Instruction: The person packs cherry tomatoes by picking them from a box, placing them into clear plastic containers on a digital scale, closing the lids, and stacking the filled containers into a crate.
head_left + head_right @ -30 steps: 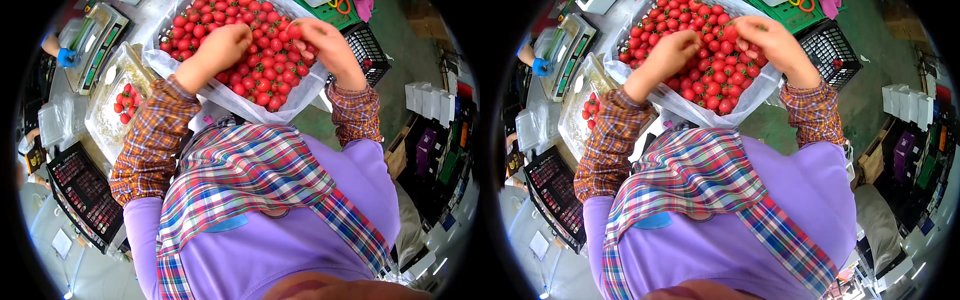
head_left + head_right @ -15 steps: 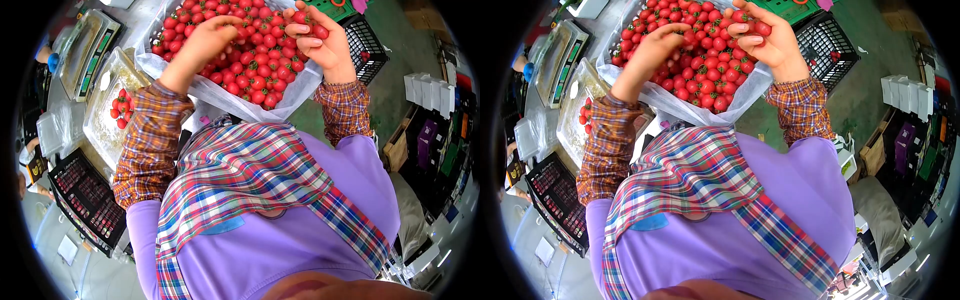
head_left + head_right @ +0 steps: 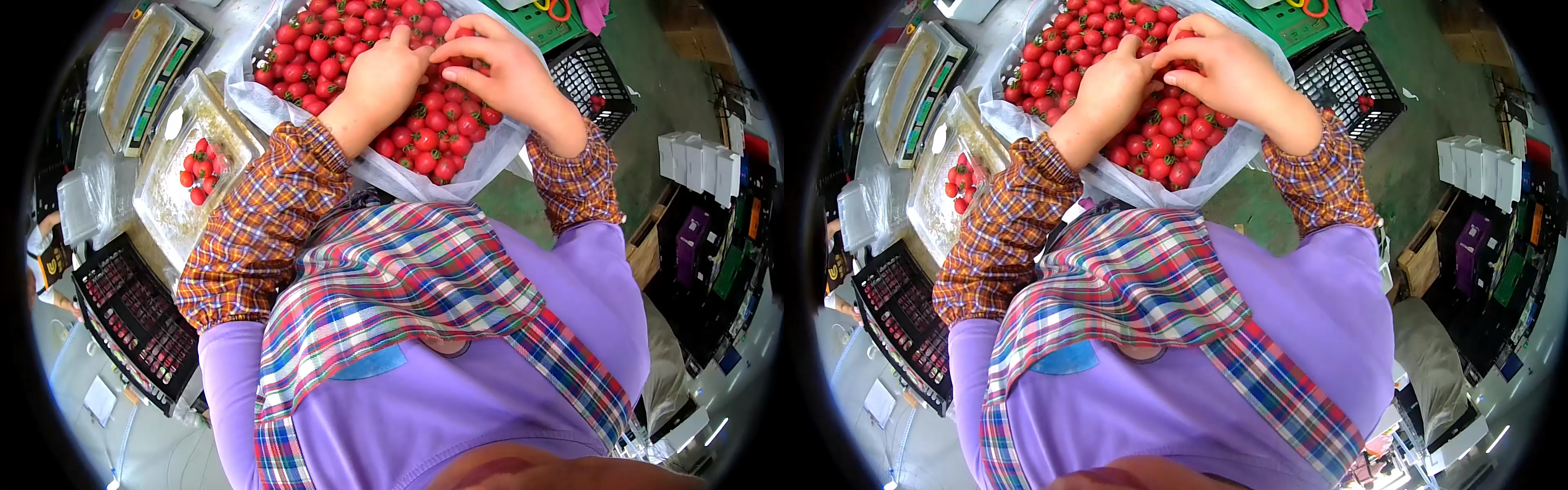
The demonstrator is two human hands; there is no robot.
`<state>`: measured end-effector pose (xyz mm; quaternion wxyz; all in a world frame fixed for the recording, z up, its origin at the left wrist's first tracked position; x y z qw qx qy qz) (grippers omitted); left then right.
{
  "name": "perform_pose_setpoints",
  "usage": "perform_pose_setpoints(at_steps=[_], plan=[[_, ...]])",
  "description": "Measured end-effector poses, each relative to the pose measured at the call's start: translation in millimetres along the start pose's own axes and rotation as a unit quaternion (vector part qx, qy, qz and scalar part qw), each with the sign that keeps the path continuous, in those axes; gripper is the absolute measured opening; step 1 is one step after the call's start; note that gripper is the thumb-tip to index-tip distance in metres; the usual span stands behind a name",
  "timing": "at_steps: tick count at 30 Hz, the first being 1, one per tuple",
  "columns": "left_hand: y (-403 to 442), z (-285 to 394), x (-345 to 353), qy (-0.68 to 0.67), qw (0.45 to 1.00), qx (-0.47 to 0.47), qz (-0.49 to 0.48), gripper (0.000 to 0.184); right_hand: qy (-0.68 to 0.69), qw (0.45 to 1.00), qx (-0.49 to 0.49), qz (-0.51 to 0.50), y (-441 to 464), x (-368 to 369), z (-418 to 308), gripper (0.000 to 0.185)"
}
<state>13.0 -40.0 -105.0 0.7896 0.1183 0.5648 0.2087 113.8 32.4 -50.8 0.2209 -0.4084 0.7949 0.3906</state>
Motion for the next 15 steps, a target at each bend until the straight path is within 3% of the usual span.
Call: perform_pose_setpoints(at_steps=[3,7,11,15], plan=[[-4,-7,-4,-0.027,1.0,-0.009,0.0,0.029,-0.132,0.989,-0.053,-0.049,1,11,-1,0.013],[-15,-35,-35,-0.173,0.976,-0.106,0.077,0.033,-0.268,0.95,-0.114,-0.11,-3,27,5,0.014],[-42,-73,-79,-0.397,0.822,-0.407,-0.024,0.024,-0.325,0.921,-0.145,-0.156,-4,41,8,0.017],[-85,-133,-157,-0.346,0.821,-0.429,0.147,0.021,-0.353,0.899,-0.21,-0.155,-1,47,2,0.012]])
Point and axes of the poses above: each hand's wrist, its own y-axis towards the middle knuckle, its own x-axis out of the palm, z = x × y, the point moved 6 cm from there along y, towards the middle knuckle, and after that the axes turned 14 degrees about z, right-handed, at the moved point
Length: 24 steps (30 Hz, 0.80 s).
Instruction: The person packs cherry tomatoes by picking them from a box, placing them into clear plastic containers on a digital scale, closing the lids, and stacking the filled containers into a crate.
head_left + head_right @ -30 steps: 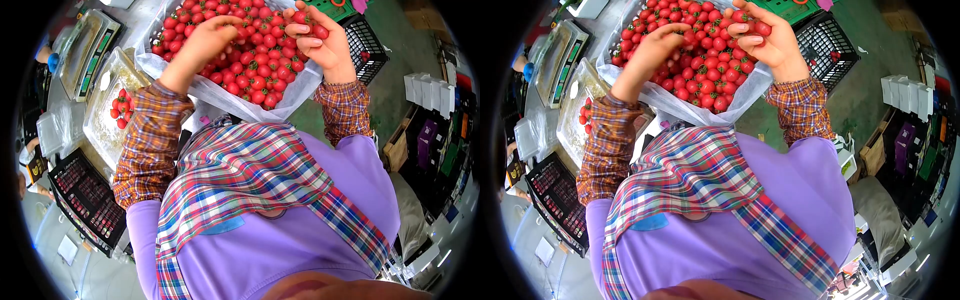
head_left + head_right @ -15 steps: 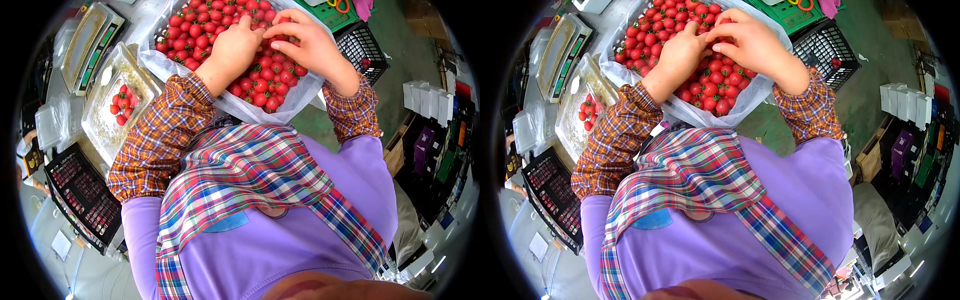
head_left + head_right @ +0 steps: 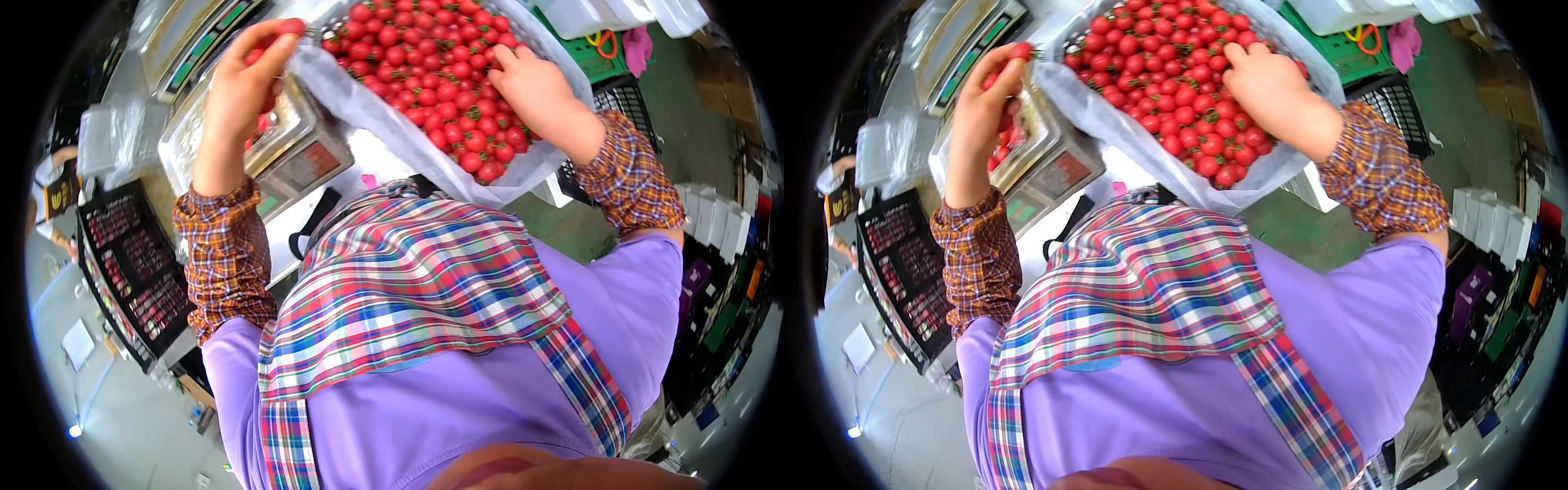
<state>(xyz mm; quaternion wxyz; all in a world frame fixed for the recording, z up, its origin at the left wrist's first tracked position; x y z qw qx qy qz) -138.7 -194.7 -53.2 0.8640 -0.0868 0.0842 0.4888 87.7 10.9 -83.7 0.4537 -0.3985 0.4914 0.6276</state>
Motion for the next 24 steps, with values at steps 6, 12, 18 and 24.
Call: perform_pose_setpoints(at_steps=[6,12,18,24], plan=[[-3,-40,-113,0.069,0.98,-0.001,0.186,0.03,0.306,0.942,0.123,0.058,36,-18,22,0.025],[-4,-79,-131,0.009,0.969,-0.034,0.244,0.032,0.828,0.463,0.298,-0.106,128,-17,-53,0.025],[8,-81,-96,-0.122,0.95,-0.061,0.283,0.039,0.874,0.38,0.302,-0.027,219,54,-131,0.026],[6,-71,-66,-0.195,0.958,-0.033,0.206,0.03,0.774,0.571,0.264,0.071,224,72,-132,0.025]])
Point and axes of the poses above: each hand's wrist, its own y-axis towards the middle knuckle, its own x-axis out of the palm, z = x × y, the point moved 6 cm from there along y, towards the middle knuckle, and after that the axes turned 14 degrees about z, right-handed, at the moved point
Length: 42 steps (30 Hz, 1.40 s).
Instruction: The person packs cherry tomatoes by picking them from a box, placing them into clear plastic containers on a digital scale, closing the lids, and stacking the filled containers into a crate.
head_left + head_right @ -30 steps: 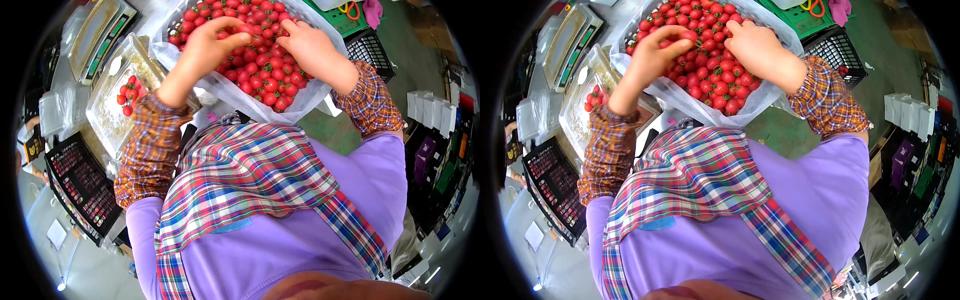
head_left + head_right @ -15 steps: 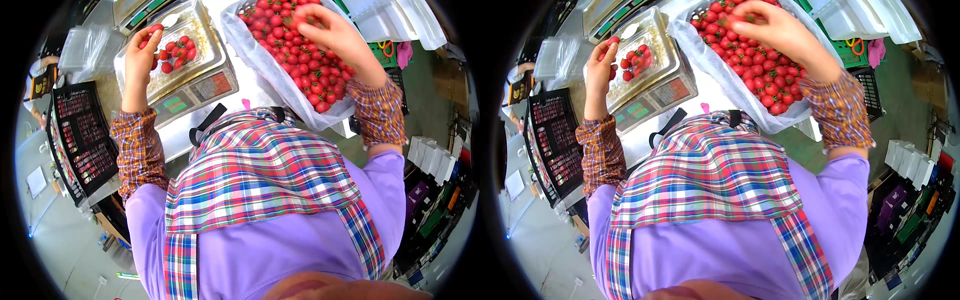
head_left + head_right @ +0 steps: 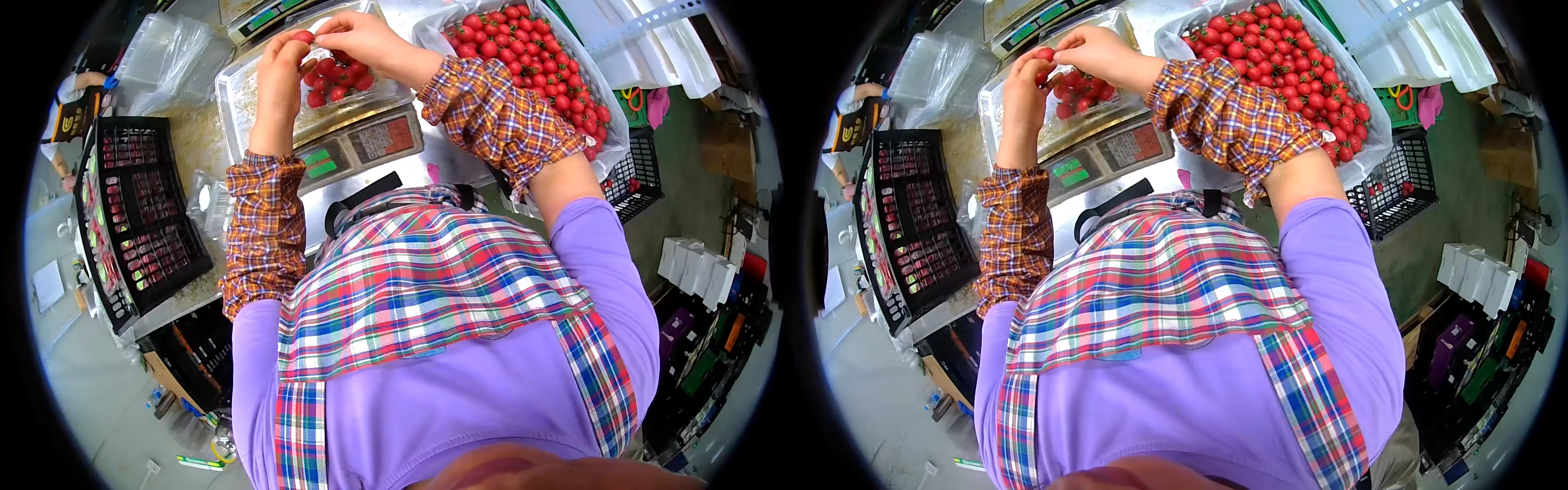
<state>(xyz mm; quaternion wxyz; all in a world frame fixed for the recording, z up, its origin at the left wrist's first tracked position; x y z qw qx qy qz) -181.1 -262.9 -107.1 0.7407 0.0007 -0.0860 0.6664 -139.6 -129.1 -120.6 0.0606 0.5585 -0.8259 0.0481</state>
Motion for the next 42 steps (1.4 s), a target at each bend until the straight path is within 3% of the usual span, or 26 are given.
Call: perform_pose_setpoints(at_steps=[4,9,12,13,15,18,21,25,27,28,32,34,36,38,41,42], plan=[[-5,-4,3,0.069,0.997,0.025,-0.039,0.03,-0.054,0.987,-0.133,0.068,14,-14,3,0.029],[-6,0,-3,0.197,0.977,0.076,-0.037,0.028,0.008,0.996,0.008,0.09,23,-24,11,0.027],[-7,5,3,0.27,0.948,0.157,-0.062,0.026,-0.041,0.994,-0.002,0.102,27,-25,6,0.019],[-8,5,4,0.29,0.935,0.191,-0.073,0.025,-0.048,0.996,0.005,0.081,22,-19,3,0.026],[-9,1,5,0.231,0.947,0.203,-0.09,0.025,-0.059,0.997,0.02,0.04,5,-6,-3,0.04],[-10,-5,2,0.175,0.969,0.15,-0.086,0.022,-0.083,0.997,0.001,0.004,-4,-1,1,0.046],[-12,1,-9,0.137,0.981,0.121,-0.065,0.02,-0.167,0.984,-0.06,0.034,-7,-7,-18,0.042],[-17,-15,4,0.16,0.971,0.154,-0.092,0.02,-0.184,0.973,-0.133,0.035,-9,-61,-29,0.034],[-20,-9,4,0.232,0.923,0.273,-0.138,0.021,-0.239,0.961,-0.135,0.02,-21,-87,-45,0.031],[-23,-6,4,0.267,0.892,0.329,-0.157,0.022,-0.29,0.95,-0.118,0.011,-26,-103,-55,0.03],[-28,18,-9,0.211,0.916,0.325,-0.103,0.024,-0.504,0.806,-0.295,0.094,-33,-198,-66,0.031],[-19,18,-35,0.161,0.946,0.281,-0.038,0.027,-0.644,0.723,-0.224,0.11,-42,-255,-48,0.032],[-27,33,-58,0.109,0.964,0.241,0.036,0.025,-0.784,0.618,-0.049,0.029,-59,-300,-10,0.03],[-27,32,-84,0.06,0.967,0.232,0.084,0.024,-0.764,0.591,-0.248,0.068,-88,-284,-14,0.035],[-39,35,-113,-0.007,0.97,0.187,0.155,0.025,-0.797,0.591,-0.114,0.046,-88,-267,-19,0.04],[-43,33,-122,-0.008,0.971,0.174,0.162,0.025,-0.797,0.583,-0.144,0.061,-85,-269,-17,0.045]])
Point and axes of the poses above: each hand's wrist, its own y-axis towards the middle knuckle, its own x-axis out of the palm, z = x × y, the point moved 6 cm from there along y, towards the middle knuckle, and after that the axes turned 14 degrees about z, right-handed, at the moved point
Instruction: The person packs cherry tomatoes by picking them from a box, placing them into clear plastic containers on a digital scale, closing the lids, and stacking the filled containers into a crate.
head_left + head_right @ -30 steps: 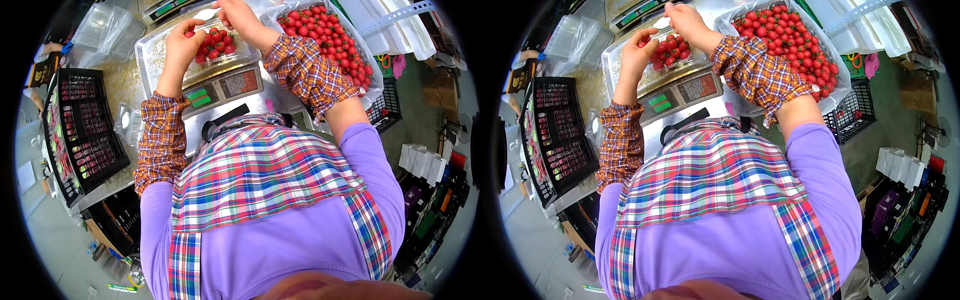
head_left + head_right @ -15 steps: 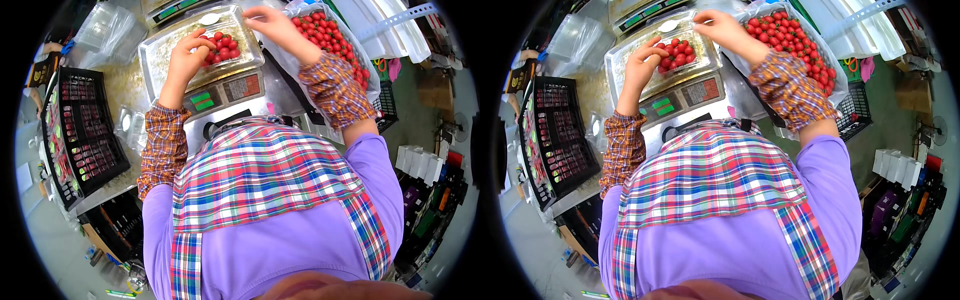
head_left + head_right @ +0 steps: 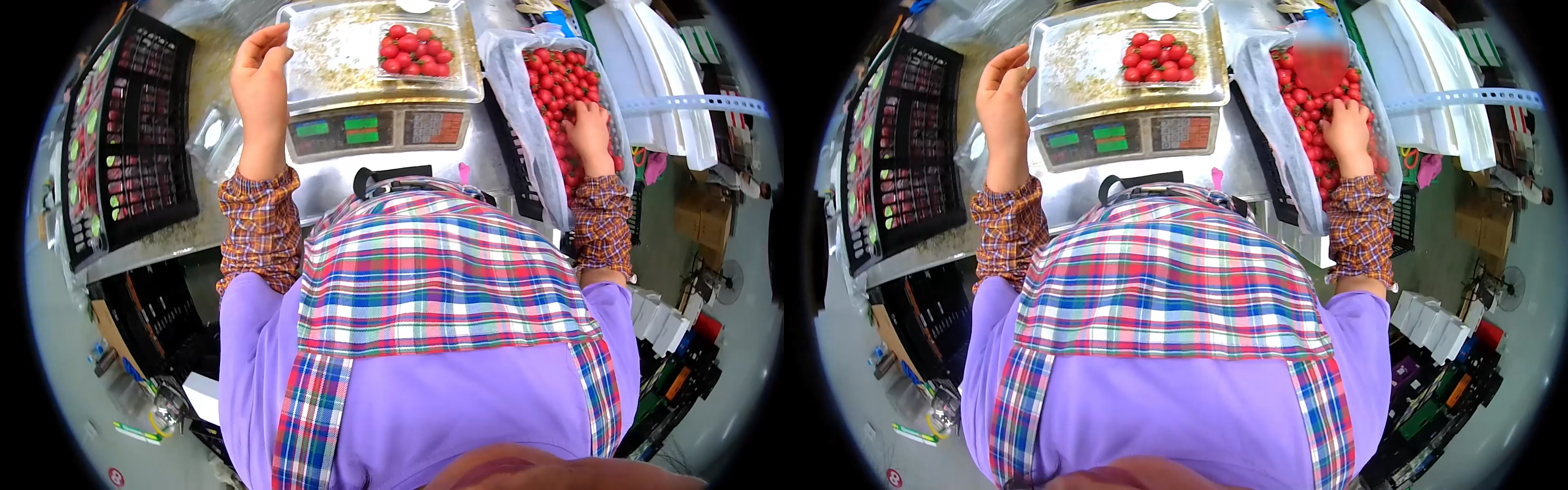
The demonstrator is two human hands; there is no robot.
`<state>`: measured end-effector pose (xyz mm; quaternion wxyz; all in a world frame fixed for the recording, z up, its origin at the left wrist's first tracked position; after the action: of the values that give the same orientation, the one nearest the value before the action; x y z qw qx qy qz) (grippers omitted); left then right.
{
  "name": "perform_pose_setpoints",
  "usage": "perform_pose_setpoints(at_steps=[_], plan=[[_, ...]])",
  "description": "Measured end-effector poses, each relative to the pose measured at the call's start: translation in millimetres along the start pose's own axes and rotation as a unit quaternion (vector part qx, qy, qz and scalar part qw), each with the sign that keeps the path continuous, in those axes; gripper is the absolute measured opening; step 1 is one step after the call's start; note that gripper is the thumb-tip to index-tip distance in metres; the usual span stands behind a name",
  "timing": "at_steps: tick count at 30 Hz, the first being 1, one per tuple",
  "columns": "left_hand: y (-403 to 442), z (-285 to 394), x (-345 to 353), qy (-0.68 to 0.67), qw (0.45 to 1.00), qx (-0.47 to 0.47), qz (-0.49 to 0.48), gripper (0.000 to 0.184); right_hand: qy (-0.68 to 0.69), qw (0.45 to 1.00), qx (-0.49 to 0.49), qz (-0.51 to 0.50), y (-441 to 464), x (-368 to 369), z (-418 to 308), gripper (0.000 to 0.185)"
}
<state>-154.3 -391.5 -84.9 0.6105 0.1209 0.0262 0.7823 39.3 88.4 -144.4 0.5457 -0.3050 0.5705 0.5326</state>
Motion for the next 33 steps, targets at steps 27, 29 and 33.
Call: perform_pose_setpoints(at_steps=[27,29,33], plan=[[-126,-63,-44,0.033,0.968,-0.244,-0.048,0.025,0.156,0.95,0.26,0.07,-21,11,44,0.038],[-133,-65,-40,0.033,0.964,-0.253,-0.071,0.026,0.087,0.962,0.252,0.056,-15,6,38,0.038],[-141,-72,-34,0.034,0.959,-0.265,-0.097,0.027,0.039,0.979,0.194,0.052,-6,5,44,0.033]])
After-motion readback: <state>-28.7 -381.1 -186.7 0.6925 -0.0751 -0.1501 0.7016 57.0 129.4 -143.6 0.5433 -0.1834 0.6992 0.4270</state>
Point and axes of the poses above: each hand's wrist, its own y-axis towards the middle knuckle, its own x-axis out of the palm, z = x × y, the point moved 6 cm from there along y, towards the middle knuckle, and after that the axes turned 14 degrees about z, right-handed, at the moved point
